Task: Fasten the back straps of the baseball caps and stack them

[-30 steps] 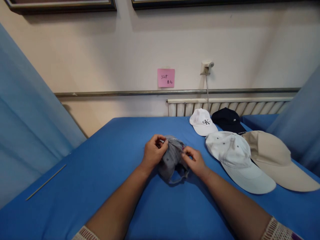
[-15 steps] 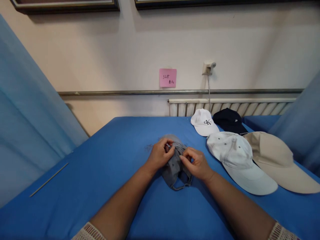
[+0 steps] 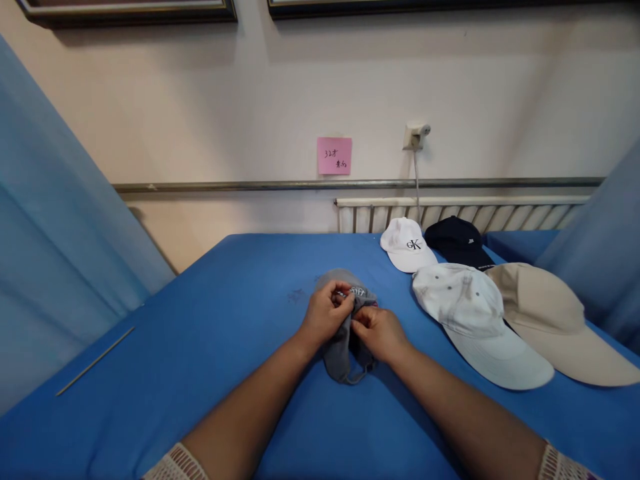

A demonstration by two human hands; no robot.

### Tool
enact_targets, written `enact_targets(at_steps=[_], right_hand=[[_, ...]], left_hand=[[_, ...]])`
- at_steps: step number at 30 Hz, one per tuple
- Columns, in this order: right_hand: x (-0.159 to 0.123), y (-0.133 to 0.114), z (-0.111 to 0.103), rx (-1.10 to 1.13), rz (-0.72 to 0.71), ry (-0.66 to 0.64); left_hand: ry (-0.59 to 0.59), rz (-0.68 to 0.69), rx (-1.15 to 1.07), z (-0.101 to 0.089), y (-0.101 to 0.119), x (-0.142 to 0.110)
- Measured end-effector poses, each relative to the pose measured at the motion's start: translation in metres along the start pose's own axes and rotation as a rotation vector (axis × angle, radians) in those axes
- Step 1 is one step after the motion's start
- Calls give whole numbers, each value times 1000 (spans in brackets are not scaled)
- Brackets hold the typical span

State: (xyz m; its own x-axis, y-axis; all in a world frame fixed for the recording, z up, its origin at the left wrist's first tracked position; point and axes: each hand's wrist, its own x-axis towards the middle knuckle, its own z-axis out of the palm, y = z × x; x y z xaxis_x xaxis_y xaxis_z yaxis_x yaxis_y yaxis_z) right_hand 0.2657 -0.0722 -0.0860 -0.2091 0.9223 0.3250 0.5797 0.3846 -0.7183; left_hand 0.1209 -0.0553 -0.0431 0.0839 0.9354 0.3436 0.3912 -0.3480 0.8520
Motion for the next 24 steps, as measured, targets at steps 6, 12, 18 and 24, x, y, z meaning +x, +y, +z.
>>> enact_targets(at_steps=[6, 12, 18, 24], right_hand=[[-3, -4, -2, 29, -30, 116], [-1, 3, 9, 184, 56, 15], [3, 9, 23, 564, 132, 4], [0, 3, 5, 513, 101, 43]], left_hand=[[39, -84, -85, 1, -3, 1], [12, -110, -187, 5, -8, 2], [-9, -67, -116, 4, -4, -1], [47, 44, 156, -13, 3, 2]])
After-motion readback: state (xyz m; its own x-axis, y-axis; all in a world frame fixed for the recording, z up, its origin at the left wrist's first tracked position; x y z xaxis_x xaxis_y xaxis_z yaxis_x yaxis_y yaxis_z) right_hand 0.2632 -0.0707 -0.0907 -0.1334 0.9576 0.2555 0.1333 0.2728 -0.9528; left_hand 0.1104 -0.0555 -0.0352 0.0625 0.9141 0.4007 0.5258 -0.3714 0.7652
